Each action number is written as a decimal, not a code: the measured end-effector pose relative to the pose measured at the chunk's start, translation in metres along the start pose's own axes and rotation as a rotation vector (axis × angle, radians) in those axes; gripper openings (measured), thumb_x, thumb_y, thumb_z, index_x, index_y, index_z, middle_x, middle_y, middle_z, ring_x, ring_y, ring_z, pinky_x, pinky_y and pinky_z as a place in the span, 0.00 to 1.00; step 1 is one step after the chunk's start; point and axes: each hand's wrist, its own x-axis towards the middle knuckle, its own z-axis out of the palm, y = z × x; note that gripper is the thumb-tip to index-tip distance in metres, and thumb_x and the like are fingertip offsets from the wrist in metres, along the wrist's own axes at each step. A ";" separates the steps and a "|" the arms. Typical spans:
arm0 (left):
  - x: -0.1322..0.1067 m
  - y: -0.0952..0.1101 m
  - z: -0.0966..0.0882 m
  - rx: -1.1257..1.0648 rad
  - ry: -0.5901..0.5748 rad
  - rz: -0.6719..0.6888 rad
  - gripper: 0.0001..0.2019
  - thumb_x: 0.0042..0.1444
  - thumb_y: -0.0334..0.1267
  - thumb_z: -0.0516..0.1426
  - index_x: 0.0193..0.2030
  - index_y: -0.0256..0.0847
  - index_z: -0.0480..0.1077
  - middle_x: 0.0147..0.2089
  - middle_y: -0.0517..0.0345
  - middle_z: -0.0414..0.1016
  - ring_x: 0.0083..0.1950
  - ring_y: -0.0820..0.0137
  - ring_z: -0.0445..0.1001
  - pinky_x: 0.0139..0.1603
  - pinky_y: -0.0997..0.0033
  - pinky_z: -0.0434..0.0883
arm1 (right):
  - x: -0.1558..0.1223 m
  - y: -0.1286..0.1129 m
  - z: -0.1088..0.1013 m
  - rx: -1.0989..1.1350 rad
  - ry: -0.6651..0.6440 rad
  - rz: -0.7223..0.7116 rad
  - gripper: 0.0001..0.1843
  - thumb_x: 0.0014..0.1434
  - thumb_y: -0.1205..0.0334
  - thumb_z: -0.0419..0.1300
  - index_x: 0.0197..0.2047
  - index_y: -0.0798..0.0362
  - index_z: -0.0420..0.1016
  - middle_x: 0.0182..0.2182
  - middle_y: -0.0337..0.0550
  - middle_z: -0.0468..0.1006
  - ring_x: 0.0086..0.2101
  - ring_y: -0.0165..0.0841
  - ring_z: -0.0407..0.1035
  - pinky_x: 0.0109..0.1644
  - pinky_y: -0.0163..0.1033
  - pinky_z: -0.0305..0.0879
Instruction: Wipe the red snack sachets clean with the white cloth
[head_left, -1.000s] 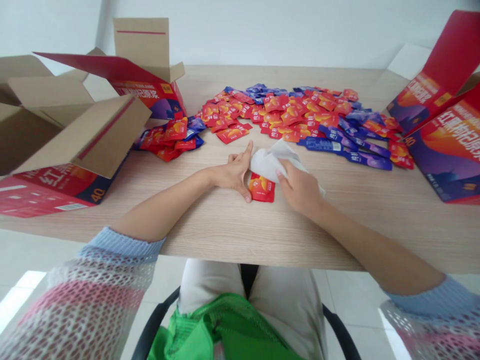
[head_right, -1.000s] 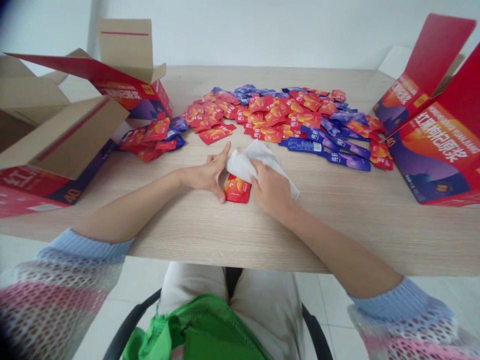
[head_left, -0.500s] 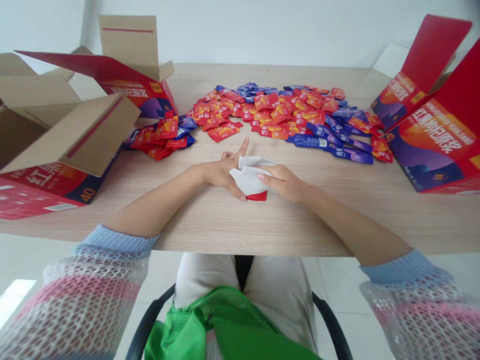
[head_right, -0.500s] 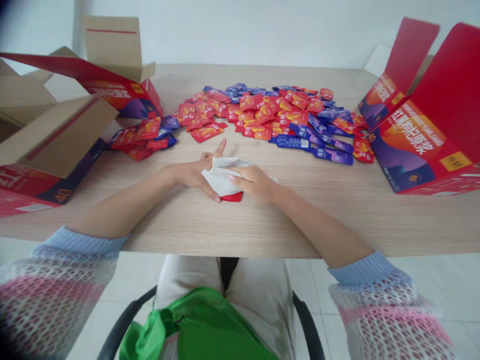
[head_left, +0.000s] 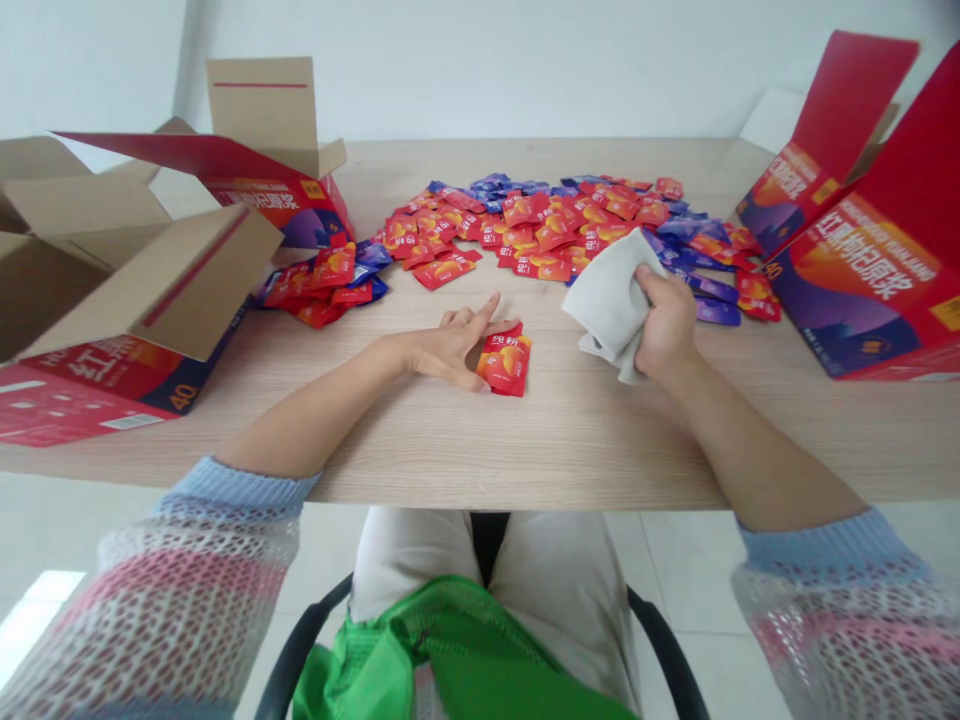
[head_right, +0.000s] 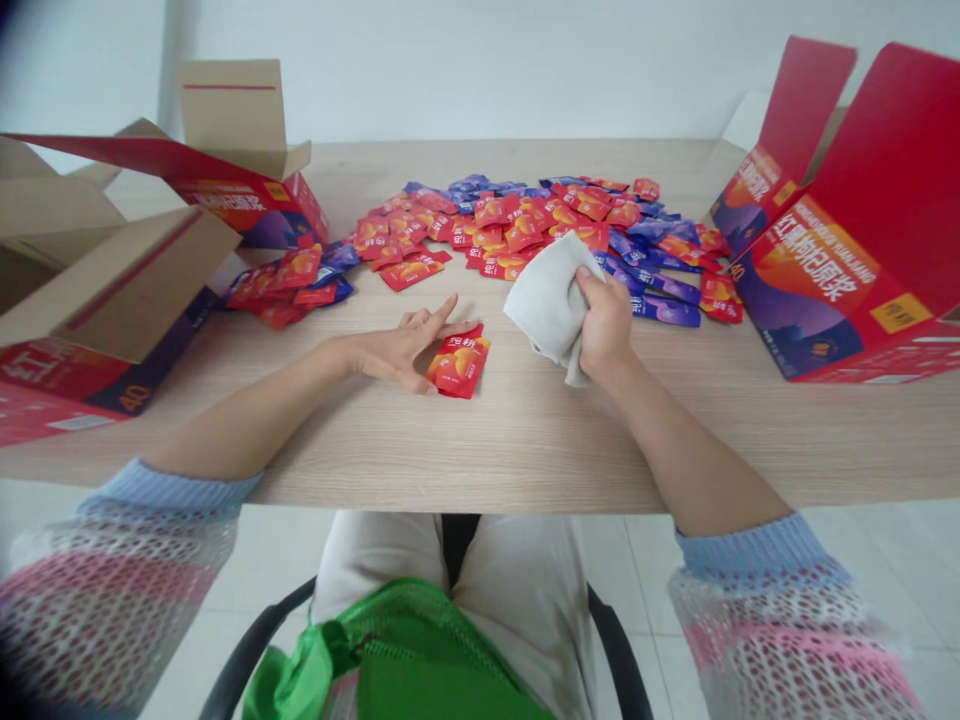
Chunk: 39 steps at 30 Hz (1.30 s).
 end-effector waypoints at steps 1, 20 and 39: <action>0.000 -0.001 0.000 0.023 -0.003 -0.002 0.63 0.46 0.53 0.62 0.70 0.45 0.13 0.74 0.48 0.43 0.71 0.46 0.43 0.66 0.40 0.38 | 0.002 -0.002 -0.003 -0.050 0.027 -0.069 0.12 0.59 0.51 0.55 0.30 0.49 0.71 0.26 0.39 0.75 0.28 0.36 0.71 0.32 0.42 0.68; 0.001 0.024 0.018 0.263 0.352 0.197 0.27 0.63 0.40 0.46 0.69 0.38 0.57 0.70 0.47 0.57 0.72 0.58 0.50 0.69 0.49 0.50 | -0.026 0.002 0.006 -1.022 -0.227 -0.436 0.18 0.60 0.56 0.51 0.45 0.52 0.78 0.31 0.45 0.81 0.32 0.40 0.73 0.36 0.41 0.63; -0.008 0.073 0.034 0.062 0.647 -0.513 0.33 0.59 0.30 0.50 0.67 0.34 0.35 0.48 0.43 0.75 0.39 0.59 0.78 0.40 0.60 0.73 | 0.000 0.007 -0.016 -0.873 -0.058 -0.362 0.17 0.65 0.50 0.49 0.40 0.51 0.74 0.26 0.43 0.74 0.32 0.41 0.69 0.42 0.46 0.62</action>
